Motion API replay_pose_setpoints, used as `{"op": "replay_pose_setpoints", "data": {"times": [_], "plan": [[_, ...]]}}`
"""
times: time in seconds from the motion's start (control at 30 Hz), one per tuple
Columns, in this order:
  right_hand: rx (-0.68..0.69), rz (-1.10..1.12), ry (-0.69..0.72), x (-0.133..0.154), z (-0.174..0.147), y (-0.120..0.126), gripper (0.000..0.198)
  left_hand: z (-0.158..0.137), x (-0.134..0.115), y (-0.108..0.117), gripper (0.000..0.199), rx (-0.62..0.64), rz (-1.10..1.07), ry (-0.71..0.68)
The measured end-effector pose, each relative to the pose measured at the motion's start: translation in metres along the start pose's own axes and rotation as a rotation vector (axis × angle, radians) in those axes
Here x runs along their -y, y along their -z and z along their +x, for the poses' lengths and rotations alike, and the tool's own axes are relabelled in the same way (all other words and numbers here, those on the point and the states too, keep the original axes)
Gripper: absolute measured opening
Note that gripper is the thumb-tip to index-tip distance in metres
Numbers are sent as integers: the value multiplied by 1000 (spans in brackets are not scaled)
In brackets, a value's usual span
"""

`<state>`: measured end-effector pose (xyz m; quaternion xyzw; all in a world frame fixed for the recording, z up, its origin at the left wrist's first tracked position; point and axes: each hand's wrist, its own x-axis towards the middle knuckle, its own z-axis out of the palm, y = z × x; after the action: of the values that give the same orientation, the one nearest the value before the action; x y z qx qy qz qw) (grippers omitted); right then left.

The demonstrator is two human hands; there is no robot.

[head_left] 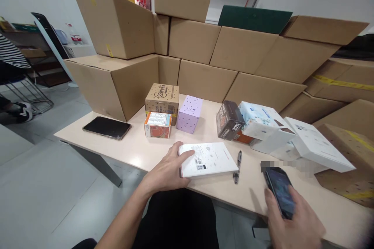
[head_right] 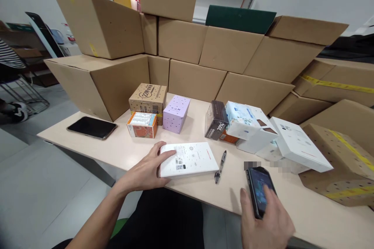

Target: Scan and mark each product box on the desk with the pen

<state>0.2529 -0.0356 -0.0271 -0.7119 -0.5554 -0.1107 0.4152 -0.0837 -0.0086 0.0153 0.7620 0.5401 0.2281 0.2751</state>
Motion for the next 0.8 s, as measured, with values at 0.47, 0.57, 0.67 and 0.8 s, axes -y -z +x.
{"op": "replay_pose_setpoints", "data": {"times": [0.47, 0.57, 0.67, 0.8], "plan": [[26, 228, -66, 39, -24, -25, 62, 76, -43, 53, 65, -829, 326, 97], [29, 263, -11, 34, -26, -33, 57, 114, -47, 52, 68, -769, 345, 188], [28, 267, 8, 32, -26, -39, 54, 127, -52, 45, 80, -707, 333, 167], [-8, 254, 33, 36, -24, -41, 49, 122, -72, 22, 73, -701, 377, -1]]}}
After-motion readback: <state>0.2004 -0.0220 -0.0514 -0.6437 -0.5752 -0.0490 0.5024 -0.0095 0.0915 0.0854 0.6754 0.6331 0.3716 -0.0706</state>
